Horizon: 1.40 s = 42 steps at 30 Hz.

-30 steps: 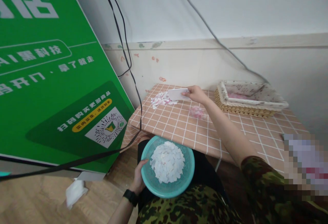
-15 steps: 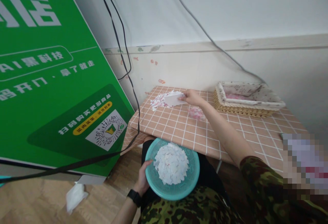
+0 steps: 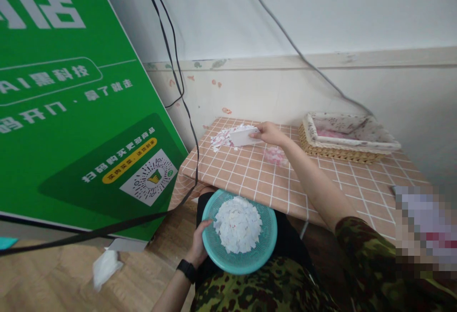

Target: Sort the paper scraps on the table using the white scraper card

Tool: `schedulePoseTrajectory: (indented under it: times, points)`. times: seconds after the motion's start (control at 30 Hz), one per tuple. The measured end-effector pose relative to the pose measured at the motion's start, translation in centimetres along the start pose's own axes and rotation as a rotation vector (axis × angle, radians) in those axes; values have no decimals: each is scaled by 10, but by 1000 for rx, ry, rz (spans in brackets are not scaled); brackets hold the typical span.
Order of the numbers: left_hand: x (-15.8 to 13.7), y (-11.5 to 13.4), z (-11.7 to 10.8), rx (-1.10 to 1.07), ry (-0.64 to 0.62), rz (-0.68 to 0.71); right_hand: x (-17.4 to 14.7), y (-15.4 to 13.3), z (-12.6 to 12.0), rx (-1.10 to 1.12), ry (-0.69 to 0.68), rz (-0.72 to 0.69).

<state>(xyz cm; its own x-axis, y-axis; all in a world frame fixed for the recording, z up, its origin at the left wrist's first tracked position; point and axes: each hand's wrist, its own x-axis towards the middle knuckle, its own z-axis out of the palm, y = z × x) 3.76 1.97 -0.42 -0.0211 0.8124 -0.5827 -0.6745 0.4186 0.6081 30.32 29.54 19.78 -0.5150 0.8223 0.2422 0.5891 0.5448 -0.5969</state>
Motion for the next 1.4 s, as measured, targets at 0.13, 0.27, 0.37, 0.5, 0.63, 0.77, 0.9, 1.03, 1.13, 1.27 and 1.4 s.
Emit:
schedulePoseTrajectory:
  times: [0.13, 0.27, 0.37, 0.5, 0.63, 0.77, 0.9, 1.03, 1.13, 1.27, 1.4]
  points:
    - [-1, 1, 0, -5, -9, -3, -1, -2, -2, 26, -43, 38]
    - [-1, 0, -1, -17, -10, -10, -2, -5, -4, 55, -20, 52]
    - [0, 0, -1, -18, -2, -15, -3, -7, -4, 63, -49, 40]
    - [-1, 0, 1, -14, 6, 0, -3, -8, -4, 62, -38, 34]
    - [-3, 2, 4, -17, 28, -20, -3, -9, 0, 73, -22, 32]
    - [-2, 2, 3, -13, 13, -8, -3, -10, 0, 77, -34, 33]
    - [-1, 1, 2, 1, 1, -2, -4, -11, -4, 70, -11, 39]
    - [-1, 1, 2, 7, -14, 6, -3, -12, -1, 112, -46, 7]
    - [-2, 1, 2, 0, -17, 9, -2, -13, 3, 111, -62, -25]
    - [-2, 0, 2, -8, -33, 2, -3, -14, 4, 114, -46, -32]
    - [-2, 1, 2, -11, -16, 5, -4, -15, 1, 138, -47, -28]
